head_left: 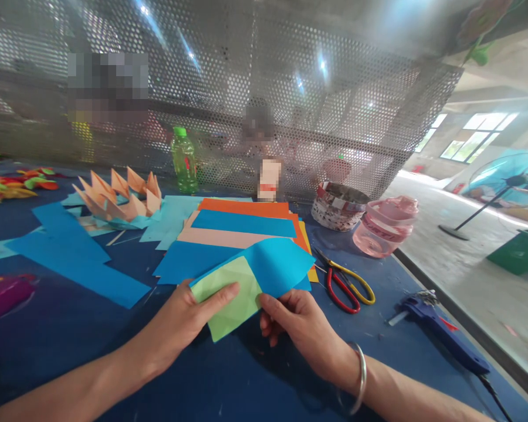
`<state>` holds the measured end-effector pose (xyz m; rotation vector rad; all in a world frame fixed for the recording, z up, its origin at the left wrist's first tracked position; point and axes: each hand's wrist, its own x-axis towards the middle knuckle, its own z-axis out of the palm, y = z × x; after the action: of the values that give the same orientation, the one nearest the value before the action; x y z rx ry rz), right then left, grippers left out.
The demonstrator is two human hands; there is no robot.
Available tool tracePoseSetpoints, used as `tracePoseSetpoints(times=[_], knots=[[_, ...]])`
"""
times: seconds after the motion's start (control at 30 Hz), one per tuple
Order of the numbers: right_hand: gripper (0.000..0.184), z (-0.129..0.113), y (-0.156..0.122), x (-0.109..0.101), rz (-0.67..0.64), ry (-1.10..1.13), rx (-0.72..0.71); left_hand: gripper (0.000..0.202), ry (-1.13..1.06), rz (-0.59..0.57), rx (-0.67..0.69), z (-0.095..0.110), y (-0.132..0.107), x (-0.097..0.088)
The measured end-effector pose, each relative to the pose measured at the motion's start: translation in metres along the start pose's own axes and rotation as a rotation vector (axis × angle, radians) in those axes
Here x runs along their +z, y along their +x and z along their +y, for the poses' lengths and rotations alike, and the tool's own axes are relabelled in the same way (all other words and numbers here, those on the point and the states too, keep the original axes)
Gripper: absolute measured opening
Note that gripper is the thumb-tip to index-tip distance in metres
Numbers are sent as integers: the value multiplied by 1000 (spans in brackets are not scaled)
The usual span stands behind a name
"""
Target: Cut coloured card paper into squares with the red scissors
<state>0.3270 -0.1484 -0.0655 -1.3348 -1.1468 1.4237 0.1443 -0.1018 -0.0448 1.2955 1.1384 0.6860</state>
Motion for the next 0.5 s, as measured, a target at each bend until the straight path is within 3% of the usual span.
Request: tracePoseSetpoints(times=[0.17, 0.27, 0.37, 0.47, 0.5], knots=[[48, -10, -4, -15, -85, -67, -4, 33, -41, 47, -39, 4, 2, -1], [37, -29, -11, -39, -228, -469, -54, 35, -67, 100, -66, 5, 6, -3], [27, -48, -17, -72, -4, -1048, -207, 34, -92, 89, -60, 3, 11, -5], [19, -53, -16, -107, 247, -1413, -159, 35, -60, 81, -33, -1, 14, -8], [13, -51, -14, -118, 269, -1492, -121, 36, -55, 85, -24, -1, 15, -10]])
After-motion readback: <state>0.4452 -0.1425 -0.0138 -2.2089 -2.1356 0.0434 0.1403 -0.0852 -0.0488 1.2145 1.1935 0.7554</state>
